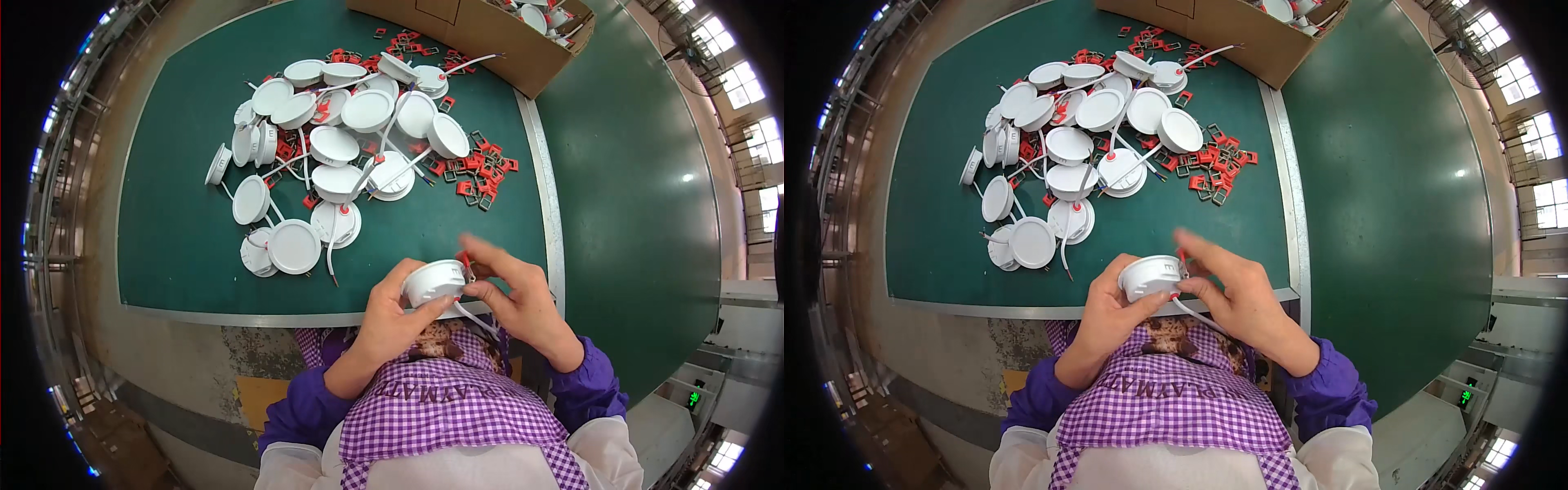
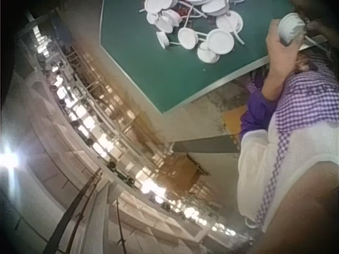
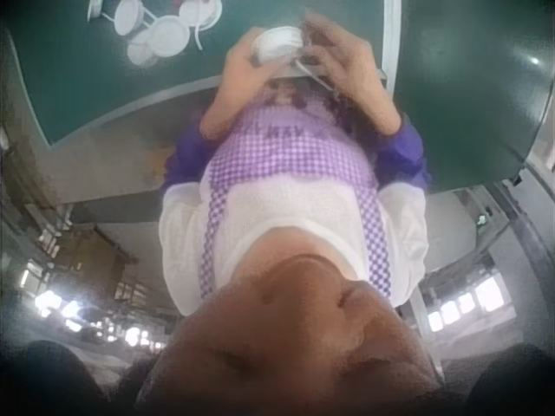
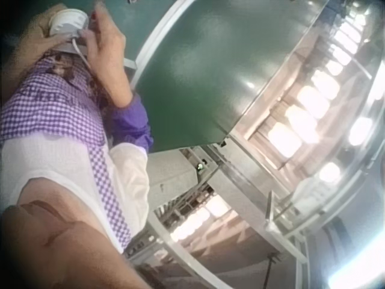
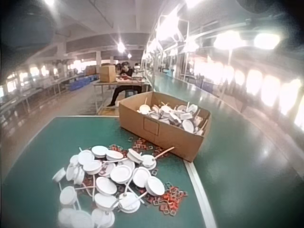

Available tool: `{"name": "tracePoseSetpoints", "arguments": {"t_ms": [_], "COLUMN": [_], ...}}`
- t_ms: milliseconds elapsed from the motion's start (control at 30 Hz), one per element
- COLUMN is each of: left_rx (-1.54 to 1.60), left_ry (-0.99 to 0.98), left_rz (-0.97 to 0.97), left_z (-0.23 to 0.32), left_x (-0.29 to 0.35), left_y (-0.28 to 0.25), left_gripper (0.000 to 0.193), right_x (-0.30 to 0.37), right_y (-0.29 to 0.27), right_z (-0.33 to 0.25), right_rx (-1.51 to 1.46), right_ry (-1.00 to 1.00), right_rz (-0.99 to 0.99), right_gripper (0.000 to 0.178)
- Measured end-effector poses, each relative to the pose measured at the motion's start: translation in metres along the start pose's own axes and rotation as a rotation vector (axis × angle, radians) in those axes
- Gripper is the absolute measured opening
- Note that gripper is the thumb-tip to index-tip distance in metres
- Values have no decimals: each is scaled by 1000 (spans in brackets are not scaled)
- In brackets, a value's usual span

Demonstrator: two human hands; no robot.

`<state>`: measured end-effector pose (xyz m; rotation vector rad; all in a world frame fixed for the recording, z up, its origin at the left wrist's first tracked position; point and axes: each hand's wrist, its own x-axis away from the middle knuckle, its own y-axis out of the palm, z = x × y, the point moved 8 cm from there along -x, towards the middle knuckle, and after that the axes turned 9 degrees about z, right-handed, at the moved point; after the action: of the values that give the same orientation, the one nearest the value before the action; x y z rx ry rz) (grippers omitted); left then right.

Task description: The person is seen attaching red clips to white circular lighting components.

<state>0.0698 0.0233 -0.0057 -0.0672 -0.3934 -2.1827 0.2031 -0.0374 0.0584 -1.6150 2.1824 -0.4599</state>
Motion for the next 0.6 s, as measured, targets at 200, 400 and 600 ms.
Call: {"name": "tracePoseSetpoints", "arguments": {"t_ms": [200,400,600], "left_rx": [-23,-170,-196], "left_ry": [-33,35,12], "left_rz": [62,92,144], "left_z": [-2,2,-1], "left_x": [1,2,2], "left_y": [-1,5,2], "left_gripper": [32,31,30], "right_x": [5,7,17], "right_y": [-9,-3,-5], "right_z": [4,-15,11], "right_rx": [-40,307,16], "right_ry": [121,-199,5], "right_rz": [166,297,386], "right_gripper": [38,28,22]}}
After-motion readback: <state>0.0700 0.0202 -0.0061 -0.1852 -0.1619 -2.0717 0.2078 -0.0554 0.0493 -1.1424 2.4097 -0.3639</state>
